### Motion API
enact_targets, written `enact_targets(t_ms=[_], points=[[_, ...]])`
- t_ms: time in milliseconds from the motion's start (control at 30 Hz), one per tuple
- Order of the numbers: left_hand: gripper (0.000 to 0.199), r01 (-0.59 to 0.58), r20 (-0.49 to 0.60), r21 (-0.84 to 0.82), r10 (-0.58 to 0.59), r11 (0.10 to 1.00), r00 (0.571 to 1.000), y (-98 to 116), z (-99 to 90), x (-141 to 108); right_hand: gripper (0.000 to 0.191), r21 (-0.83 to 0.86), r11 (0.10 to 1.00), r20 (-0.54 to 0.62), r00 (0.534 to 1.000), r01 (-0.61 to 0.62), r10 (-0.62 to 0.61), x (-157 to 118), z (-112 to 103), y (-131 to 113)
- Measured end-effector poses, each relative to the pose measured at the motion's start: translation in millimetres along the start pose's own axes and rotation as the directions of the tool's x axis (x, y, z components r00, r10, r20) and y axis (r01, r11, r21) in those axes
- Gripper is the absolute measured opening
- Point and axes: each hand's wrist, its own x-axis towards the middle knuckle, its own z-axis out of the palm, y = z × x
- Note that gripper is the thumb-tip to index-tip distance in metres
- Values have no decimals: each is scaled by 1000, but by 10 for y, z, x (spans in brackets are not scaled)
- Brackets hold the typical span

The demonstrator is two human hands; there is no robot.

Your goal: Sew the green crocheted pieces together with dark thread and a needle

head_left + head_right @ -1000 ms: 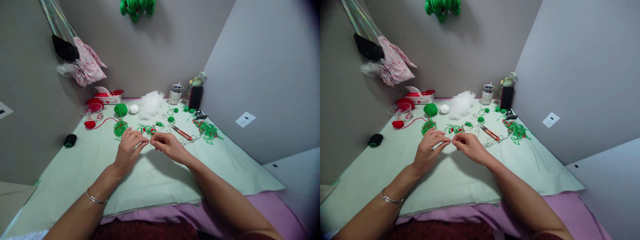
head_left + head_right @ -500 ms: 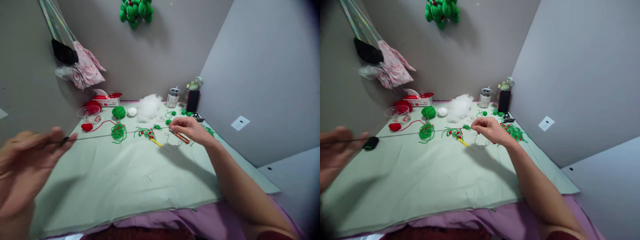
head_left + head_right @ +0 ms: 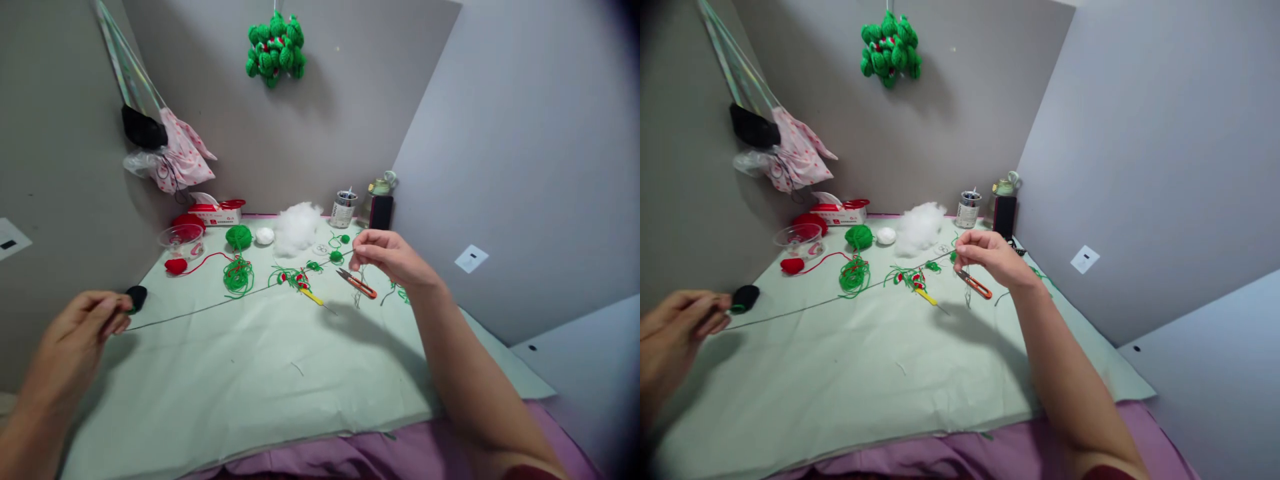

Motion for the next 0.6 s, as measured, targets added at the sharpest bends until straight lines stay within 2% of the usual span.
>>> enact_targets(t_ms=[33, 100, 167, 233, 300, 367, 433, 467, 500, 533, 600], points=[[25, 91, -13, -36, -92, 995, 996, -11, 11, 47, 20, 56, 998, 32, 999, -26, 24, 5, 77, 6], [26, 220, 58, -131, -214, 967, 975, 87, 240, 122, 18, 128, 989, 90, 994, -70, 59, 21, 225, 28], [26, 302, 217, -210, -257, 930, 942, 297, 629, 161, 15, 127, 987, 141, 987, -98, 80, 39, 365, 58], [23, 343, 373, -248, -238, 906, 897, 527, 1046, 166, 15, 70, 991, 198, 975, -118, 102, 53, 498, 83], [21, 377, 518, -219, -220, 900, 827, 693, 1408, 147, 16, -16, 993, 242, 963, -116, 116, 53, 618, 94], [23, 420, 650, -198, -203, 885, 733, 758, 1682, 109, 19, -83, 993, 257, 960, -89, 108, 39, 713, 94], [26, 499, 778, -202, -171, 843, 604, 742, 1854, 74, 22, -115, 991, 247, 965, -65, 92, 20, 764, 101], [27, 549, 815, -207, -167, 810, 554, 718, 1899, 67, 24, -119, 991, 238, 967, -64, 91, 12, 768, 113], [27, 595, 831, -224, -167, 772, 530, 691, 1915, 73, 25, -117, 991, 230, 968, -70, 96, 7, 757, 132], [26, 633, 828, -254, -173, 731, 533, 666, 1903, 97, 26, -106, 991, 226, 969, -81, 103, 5, 732, 159], [24, 662, 766, -365, -193, 655, 613, 629, 1800, 201, 27, -69, 992, 219, 969, -101, 114, 11, 645, 229]])
